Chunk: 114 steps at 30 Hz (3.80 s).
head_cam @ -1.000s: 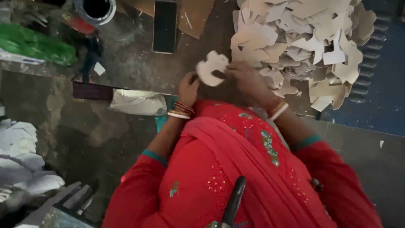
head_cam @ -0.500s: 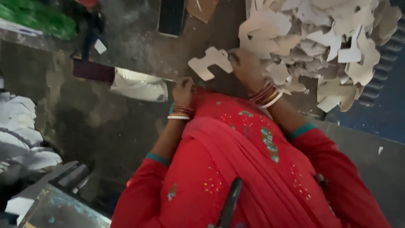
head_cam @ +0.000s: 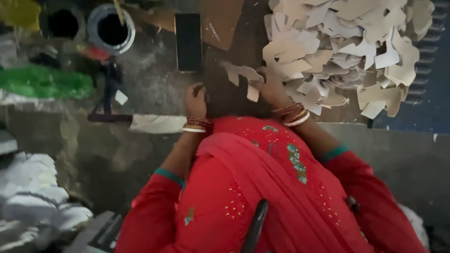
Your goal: The person sorts a large pile of white, irregularly shaped paper cutouts on a workbench. They repeatedly pick up handfuls of the cutouts, separate them, and stack them into a neat pile in their left hand while continuing to clear the main pile with their right hand.
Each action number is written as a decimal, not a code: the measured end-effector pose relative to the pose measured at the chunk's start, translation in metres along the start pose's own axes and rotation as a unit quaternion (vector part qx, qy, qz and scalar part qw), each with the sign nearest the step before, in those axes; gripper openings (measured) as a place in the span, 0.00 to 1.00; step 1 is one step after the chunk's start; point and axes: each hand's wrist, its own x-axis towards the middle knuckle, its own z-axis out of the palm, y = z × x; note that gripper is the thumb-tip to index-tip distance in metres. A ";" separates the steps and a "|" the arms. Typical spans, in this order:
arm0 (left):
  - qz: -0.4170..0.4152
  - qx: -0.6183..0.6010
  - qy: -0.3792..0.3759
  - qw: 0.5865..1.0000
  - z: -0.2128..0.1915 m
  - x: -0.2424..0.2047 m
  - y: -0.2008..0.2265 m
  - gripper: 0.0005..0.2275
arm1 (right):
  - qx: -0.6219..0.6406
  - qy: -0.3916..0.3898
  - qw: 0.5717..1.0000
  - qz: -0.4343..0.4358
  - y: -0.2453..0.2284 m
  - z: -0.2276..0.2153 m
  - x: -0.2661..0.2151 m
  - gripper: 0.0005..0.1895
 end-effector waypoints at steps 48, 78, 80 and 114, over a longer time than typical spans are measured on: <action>0.490 0.099 -0.372 0.782 0.372 -0.066 0.249 0.36 | 0.252 0.423 0.855 0.162 0.055 -0.318 -0.098 0.19; 0.340 0.411 -0.290 0.795 0.362 0.089 0.176 0.41 | 0.106 0.396 0.890 0.198 0.098 -0.237 -0.223 0.14; 0.348 0.405 -0.293 0.793 0.339 0.095 0.174 0.40 | 0.198 0.329 0.889 0.250 0.077 -0.194 -0.198 0.12; 0.109 0.131 -0.218 0.961 -0.003 0.051 0.068 0.08 | 0.002 0.298 0.951 0.079 -0.039 -0.030 -0.037 0.10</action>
